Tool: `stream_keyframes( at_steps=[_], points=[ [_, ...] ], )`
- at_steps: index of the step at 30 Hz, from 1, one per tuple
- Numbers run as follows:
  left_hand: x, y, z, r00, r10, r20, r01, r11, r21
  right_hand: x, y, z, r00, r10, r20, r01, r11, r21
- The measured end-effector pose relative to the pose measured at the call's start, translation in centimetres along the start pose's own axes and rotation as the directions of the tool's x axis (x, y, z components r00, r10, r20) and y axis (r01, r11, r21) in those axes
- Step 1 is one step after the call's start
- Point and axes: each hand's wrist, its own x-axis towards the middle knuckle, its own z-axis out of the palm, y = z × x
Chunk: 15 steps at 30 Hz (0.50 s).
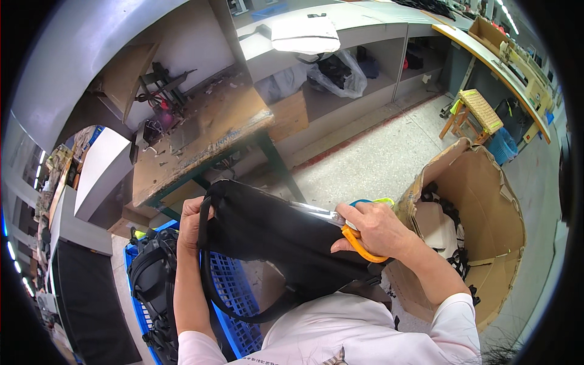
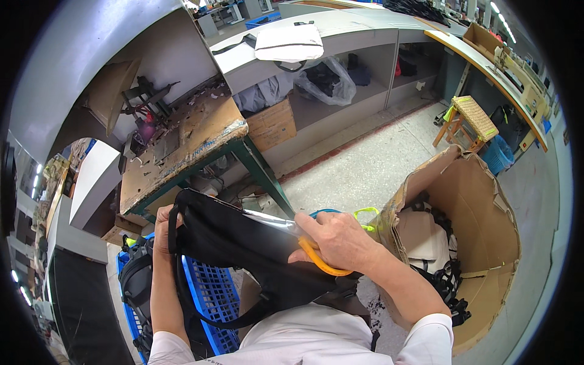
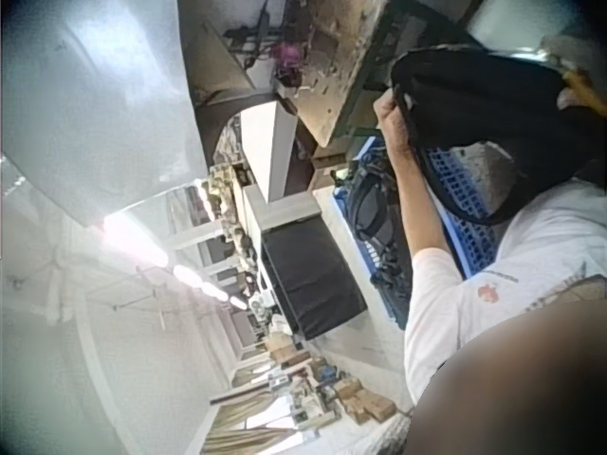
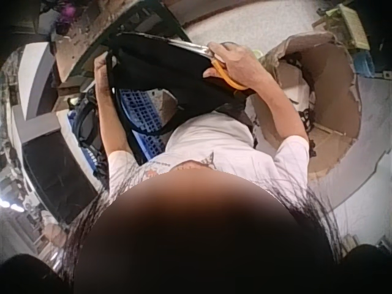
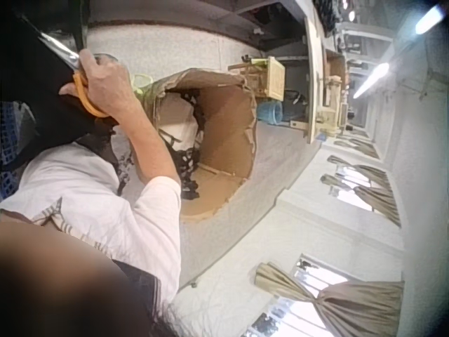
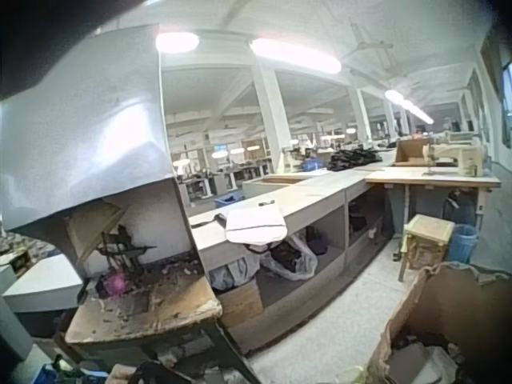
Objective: The person is using scissors to trim excess material and threads from finished backpacks or bags in a factory setting.
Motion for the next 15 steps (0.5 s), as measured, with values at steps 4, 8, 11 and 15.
stream_keyframes(
  at_steps=[4, 8, 11, 15],
  points=[
    [-0.1, -0.1, -0.3, 1.000, -0.001, 0.022, 0.001, 1.000, 0.002, 0.3, -0.1, 0.0, 0.998, -0.051, -0.028, 0.052, 0.998, 0.035],
    [0.0, -0.1, -0.3, 0.999, 0.011, 0.039, -0.011, 1.000, 0.003, 1.1, -0.6, -0.1, 0.991, -0.095, -0.096, 0.095, 0.995, -0.007],
    [-0.2, -0.3, -0.2, 0.999, 0.017, 0.037, -0.017, 1.000, -0.008, 1.7, -0.8, -0.1, 0.996, -0.083, -0.034, 0.084, 0.996, 0.031],
    [-0.3, -0.5, -0.6, 0.997, 0.018, 0.079, -0.016, 0.999, -0.034, 1.3, -1.0, 0.3, 1.000, -0.012, 0.016, 0.010, 0.990, 0.139]
  ],
)
